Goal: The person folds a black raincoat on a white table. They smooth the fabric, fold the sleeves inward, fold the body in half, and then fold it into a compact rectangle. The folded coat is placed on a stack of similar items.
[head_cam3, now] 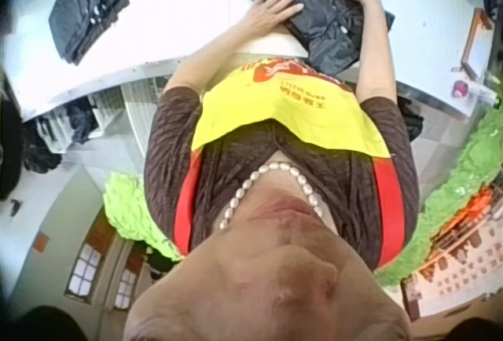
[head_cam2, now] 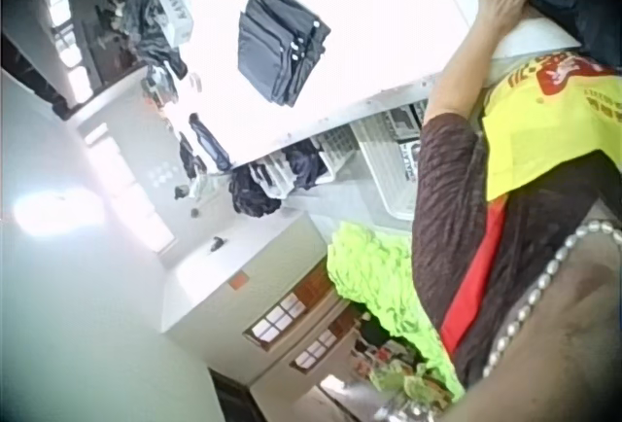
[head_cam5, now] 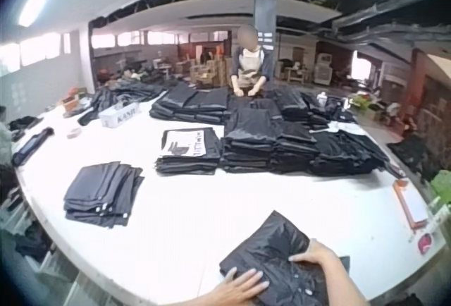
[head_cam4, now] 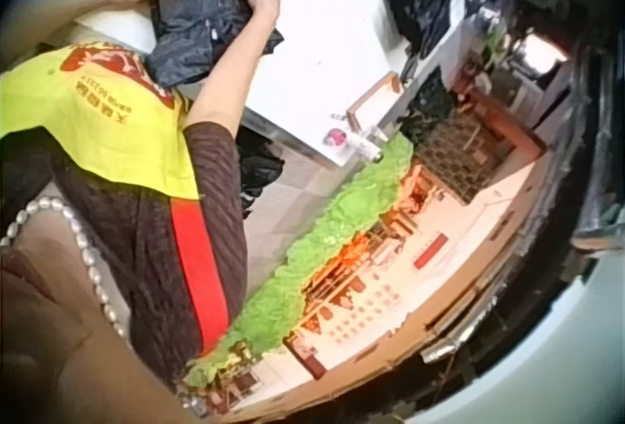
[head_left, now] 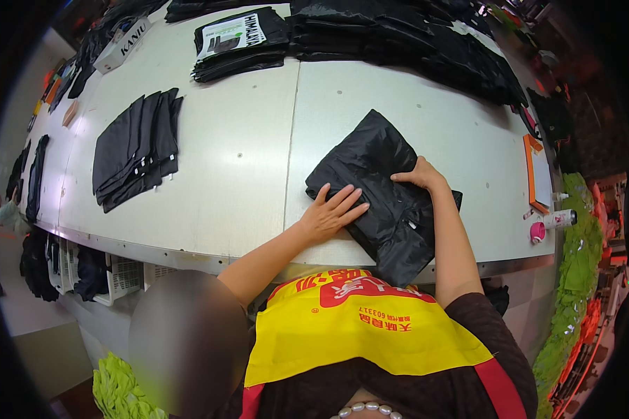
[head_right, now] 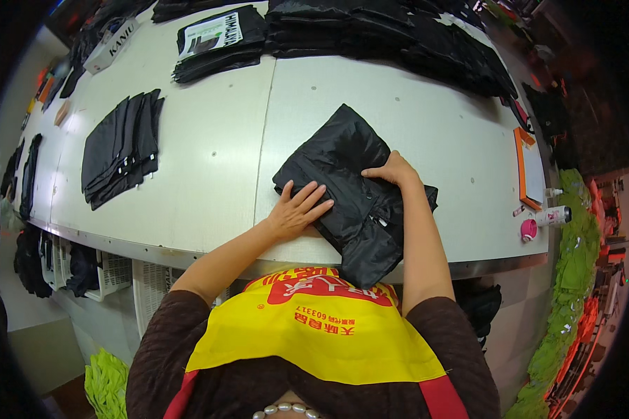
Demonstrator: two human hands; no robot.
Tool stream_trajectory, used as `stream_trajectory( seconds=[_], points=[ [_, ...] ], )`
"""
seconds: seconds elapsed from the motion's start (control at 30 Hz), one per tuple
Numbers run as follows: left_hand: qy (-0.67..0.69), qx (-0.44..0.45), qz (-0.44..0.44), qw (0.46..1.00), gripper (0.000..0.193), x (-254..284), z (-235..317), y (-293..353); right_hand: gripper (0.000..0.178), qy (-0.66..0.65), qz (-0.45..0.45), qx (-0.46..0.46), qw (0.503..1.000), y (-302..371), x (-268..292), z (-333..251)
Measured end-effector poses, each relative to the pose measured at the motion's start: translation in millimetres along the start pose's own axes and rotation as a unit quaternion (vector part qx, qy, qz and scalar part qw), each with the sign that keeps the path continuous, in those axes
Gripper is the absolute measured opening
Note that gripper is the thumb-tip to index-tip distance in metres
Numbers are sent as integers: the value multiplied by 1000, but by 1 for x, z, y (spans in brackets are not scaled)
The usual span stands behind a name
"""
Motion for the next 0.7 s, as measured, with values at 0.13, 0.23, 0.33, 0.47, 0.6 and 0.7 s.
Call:
stream_trajectory(
  seconds=[0.13, 0.23, 0.33, 0.47, 0.6, 0.7],
  points=[
    [11, -72, 49, 996, 41, 9, -4, -26, 101, 79, -12, -24, 997, -24, -2, 30],
    [15, -113, 14, 993, 31, 13, -4, -39, 102, 142, 73, -19, 987, -10, 8, 18],
    [82, -174, -11, 981, 26, 24, 3, -55, 91, 41, 29, 32, 998, -15, -4, 22],
    [164, -208, -82, 961, 34, 26, 13, -75, 76, 20, 5, 63, 998, -5, -5, 12],
    [273, -102, -241, 926, 24, -10, 3, -87, 87, -78, 12, 116, 990, 19, -2, -19],
    [295, -2, -260, 919, 23, -27, -17, -94, 100, 121, 26, 107, 987, 63, 3, -68]
  ],
)
Point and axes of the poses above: each hand's wrist, its own y-axis away from the middle knuckle, its own x-axis out of the back of the hand, z = x × y, the point moved 8 cm from there along -y, towards the middle knuckle
